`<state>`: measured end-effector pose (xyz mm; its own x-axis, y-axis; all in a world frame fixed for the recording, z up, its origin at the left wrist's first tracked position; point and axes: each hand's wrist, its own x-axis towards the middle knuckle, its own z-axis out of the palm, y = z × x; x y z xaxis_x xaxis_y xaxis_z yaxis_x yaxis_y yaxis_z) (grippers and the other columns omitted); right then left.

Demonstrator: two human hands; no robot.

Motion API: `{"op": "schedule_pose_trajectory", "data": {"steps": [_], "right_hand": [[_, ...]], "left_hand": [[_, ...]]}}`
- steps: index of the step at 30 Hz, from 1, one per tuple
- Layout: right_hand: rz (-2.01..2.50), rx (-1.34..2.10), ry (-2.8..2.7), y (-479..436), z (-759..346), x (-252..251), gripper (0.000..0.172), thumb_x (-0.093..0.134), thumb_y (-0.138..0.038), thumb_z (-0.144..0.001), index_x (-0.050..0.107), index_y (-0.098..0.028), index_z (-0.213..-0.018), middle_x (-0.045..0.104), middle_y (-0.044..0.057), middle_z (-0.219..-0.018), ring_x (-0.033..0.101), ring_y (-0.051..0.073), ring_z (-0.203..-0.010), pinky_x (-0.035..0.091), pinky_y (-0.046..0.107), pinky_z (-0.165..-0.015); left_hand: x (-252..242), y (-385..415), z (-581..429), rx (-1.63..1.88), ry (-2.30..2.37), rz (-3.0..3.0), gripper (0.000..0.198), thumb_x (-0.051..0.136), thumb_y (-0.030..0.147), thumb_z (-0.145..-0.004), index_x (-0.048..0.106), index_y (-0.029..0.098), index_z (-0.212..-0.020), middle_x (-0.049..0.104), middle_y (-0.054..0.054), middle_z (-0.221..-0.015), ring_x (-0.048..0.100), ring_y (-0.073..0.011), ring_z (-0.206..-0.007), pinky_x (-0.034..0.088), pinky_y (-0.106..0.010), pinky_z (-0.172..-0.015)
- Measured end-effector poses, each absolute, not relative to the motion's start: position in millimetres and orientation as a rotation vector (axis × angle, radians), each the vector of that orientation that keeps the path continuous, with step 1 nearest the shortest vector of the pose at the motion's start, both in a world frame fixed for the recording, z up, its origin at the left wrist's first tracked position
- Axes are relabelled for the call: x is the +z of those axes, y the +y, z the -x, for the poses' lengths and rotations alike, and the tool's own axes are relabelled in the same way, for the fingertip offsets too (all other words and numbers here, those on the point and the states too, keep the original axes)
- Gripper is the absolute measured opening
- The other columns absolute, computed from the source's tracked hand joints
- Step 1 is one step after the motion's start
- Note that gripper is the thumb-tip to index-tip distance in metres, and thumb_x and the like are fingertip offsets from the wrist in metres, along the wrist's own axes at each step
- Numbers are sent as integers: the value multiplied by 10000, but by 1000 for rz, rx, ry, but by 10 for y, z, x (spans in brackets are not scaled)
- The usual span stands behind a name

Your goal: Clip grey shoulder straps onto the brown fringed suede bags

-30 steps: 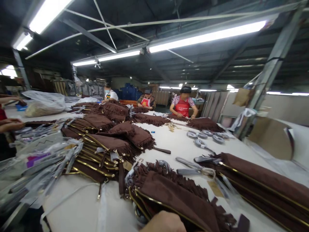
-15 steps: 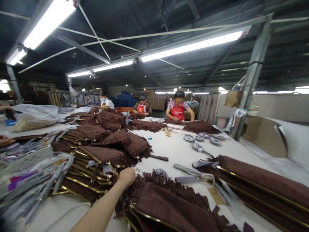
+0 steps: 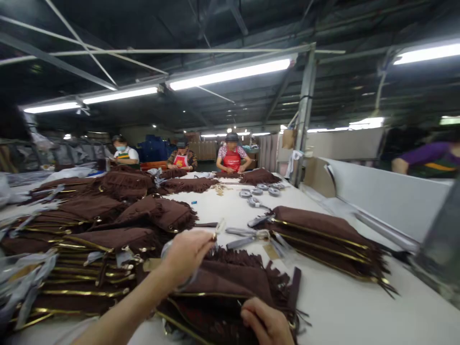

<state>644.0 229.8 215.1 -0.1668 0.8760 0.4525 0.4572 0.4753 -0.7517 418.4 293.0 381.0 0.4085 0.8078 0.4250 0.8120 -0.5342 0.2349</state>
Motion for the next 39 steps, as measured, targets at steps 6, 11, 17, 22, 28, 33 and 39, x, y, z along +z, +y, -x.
{"op": "schedule_pose_trajectory", "data": {"steps": [6, 11, 17, 22, 28, 33, 39], "right_hand": [[1180, 612, -1672, 2192, -6371, 2210, 302, 496, -388, -940, 585, -218, -707, 609, -36, -646, 568, 133, -616, 400, 201, -608], [1228, 636, -1617, 2195, -6335, 2261, 324, 492, -399, -936, 576, -213, -685, 606, -34, -612, 550, 136, -576, 370, 218, -580], [1218, 643, -1599, 2219, -6332, 2292, 329, 505, -395, -935, 569, -208, -672, 610, -30, -606, 555, 136, -566, 371, 218, -570], [1184, 619, -1599, 2231, -6334, 2270, 306, 512, -373, -935, 582, -208, -687, 619, -28, -616, 570, 137, -572, 397, 213, -576], [1176, 540, -1601, 2212, -6299, 2255, 227, 531, -372, -928, 657, -223, -811, 688, 6, -763, 637, 170, -706, 457, 239, -662], [1138, 785, -1226, 2086, -6414, 2246, 335, 618, -534, -862, 618, -204, -808, 627, 0, -601, 588, 158, -522, 490, 243, -513], [723, 1145, -1068, 1930, -6500, 2346, 437, 781, -412, -785, 582, -248, -1138, 686, 80, -1054, 682, 251, -993, 564, 377, -869]], "left_hand": [[3001, 2528, -4750, -482, -1727, 2765, 193, 519, 217, -934, 666, 203, -809, 730, -43, -872, 669, -232, -840, 393, -281, -683], [2877, 2488, -4755, -659, -1727, 2732, 193, 510, 204, -936, 672, 219, -831, 715, -18, -862, 668, -218, -828, 404, -274, -679], [2746, 2365, -4771, -773, -1639, 2791, 269, 454, 174, -932, 690, 237, -1044, 699, -37, -919, 665, -206, -812, 421, -273, -677], [2716, 2300, -4820, -1098, -1594, 2922, 282, 449, 211, -916, 694, 249, -1051, 681, -33, -982, 640, -196, -882, 431, -279, -765], [2678, 2432, -4932, -1466, -1876, 2763, 233, 477, 251, -852, 589, 193, -656, 604, -14, -738, 574, -172, -724, 395, -272, -679], [2631, 2475, -4934, -1819, -1851, 2780, 251, 476, 322, -851, 610, 184, -689, 587, -6, -669, 542, -158, -652, 393, -250, -623], [2586, 2466, -4942, -2037, -1850, 3070, 216, 541, 323, -800, 668, 157, -746, 594, 3, -609, 520, -126, -521, 391, -217, -521]]}}
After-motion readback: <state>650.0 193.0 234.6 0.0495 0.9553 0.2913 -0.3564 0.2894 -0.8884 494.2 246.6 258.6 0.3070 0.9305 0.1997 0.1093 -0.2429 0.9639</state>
